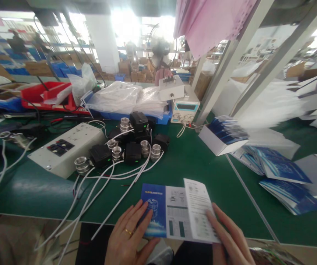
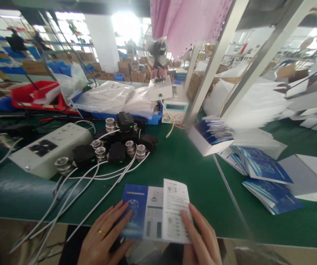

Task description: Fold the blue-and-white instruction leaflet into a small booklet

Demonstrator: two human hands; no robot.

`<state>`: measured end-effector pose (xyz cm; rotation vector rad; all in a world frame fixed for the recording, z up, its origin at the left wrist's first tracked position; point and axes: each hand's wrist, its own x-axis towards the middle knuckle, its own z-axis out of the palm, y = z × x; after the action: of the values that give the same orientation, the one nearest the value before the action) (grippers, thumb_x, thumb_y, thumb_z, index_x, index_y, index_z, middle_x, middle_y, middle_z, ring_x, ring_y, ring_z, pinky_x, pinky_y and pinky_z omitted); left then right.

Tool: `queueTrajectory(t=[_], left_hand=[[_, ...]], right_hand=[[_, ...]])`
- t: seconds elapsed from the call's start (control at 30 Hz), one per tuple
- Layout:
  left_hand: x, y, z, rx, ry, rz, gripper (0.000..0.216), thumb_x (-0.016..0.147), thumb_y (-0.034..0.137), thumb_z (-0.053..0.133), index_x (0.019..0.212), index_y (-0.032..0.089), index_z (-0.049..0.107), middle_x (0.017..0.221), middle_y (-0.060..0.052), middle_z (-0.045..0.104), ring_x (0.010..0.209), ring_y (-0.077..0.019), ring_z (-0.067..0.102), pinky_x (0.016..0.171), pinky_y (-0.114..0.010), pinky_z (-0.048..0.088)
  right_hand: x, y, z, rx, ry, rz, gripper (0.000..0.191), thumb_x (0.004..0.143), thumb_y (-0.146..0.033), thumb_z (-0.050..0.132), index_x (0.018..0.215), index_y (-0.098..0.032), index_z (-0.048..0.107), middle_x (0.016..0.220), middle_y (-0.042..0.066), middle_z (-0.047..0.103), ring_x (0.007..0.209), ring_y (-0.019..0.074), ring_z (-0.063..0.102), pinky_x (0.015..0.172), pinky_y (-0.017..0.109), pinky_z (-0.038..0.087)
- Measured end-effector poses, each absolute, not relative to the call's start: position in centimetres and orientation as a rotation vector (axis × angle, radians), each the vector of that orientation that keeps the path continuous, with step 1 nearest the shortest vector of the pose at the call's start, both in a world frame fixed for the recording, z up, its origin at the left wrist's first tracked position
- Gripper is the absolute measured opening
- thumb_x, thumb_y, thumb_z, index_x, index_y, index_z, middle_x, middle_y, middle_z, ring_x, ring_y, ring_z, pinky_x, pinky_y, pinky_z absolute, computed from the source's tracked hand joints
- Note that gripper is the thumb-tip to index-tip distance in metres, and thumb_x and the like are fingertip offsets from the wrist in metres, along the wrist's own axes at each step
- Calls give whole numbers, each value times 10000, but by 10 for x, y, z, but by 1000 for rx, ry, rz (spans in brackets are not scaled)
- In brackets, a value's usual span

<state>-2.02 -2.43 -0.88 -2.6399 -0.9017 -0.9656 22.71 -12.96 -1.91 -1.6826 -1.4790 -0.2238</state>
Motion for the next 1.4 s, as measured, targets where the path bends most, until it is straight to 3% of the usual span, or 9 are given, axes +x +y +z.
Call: queueTrajectory(t=[0.1, 0.27, 0.67, 0.8, 0.9, 1.17, 1.4], left_hand=[[-21, -24, -9, -2628, -902, -959, 350, 1005, 377, 535, 1254, 159, 649, 1241, -93, 740, 1196, -233, 689, 922, -379, 627], [-22, -23, -11, -2644, -907, -985, 334, 1012, 364, 526, 1238, 147, 642, 1218, -103, 748, 1191, -221, 696, 925, -364, 636], [-23, -28, -7, -2666, -937, -1063, 322, 978, 186, 523, 1271, 78, 602, 1249, -154, 714, 1300, -216, 624, 1088, -332, 548], [-24, -26, -12, -2611, -1112, -1073, 359, 968, 175, 511, 1309, 98, 589, 1286, -161, 695, 1235, -189, 665, 1035, -269, 569], [-21, -19, -9, -2556, -1339, -1148, 358, 975, 207, 497, 1310, 132, 599, 1287, -152, 698, 1183, -199, 699, 983, -298, 604], [-13, -3, 6, -2578, -1927, -1481, 290, 991, 301, 481, 1080, 174, 727, 960, -93, 784, 832, -203, 764, 783, -305, 643], [-20, -3, 9, -2607, -2079, -1569, 260, 947, 318, 524, 959, 180, 743, 903, -83, 786, 785, -204, 748, 734, -278, 614]], right_hand=[[233, -121, -25, -1513, -1799, -276, 511, 988, -55, 458, 1451, -253, 550, 1462, 83, 545, 1293, 301, 570, 934, 437, 573], [235, -117, -37, -1466, -1917, -327, 446, 979, -34, 459, 1379, -181, 588, 1447, 104, 556, 1333, 301, 530, 929, 423, 557], [227, -113, -46, -1475, -1859, -276, 396, 999, -44, 471, 1342, -195, 597, 1409, 105, 588, 1330, 322, 530, 978, 460, 507], [227, -105, -41, -1437, -1943, -333, 387, 992, -62, 470, 1327, -197, 611, 1391, 102, 608, 1308, 317, 554, 965, 450, 511], [227, -93, -33, -1364, -2049, -431, 377, 979, -90, 484, 1311, -198, 627, 1389, 93, 614, 1298, 306, 569, 953, 425, 525], [200, -53, -12, -1253, -2081, -549, 400, 956, -45, 435, 1219, -206, 689, 1361, 58, 642, 1281, 268, 589, 952, 393, 538], [185, -41, -11, -1253, -2068, -477, 413, 935, -29, 427, 1131, -238, 725, 1301, 4, 682, 1225, 217, 624, 1032, 353, 474]])
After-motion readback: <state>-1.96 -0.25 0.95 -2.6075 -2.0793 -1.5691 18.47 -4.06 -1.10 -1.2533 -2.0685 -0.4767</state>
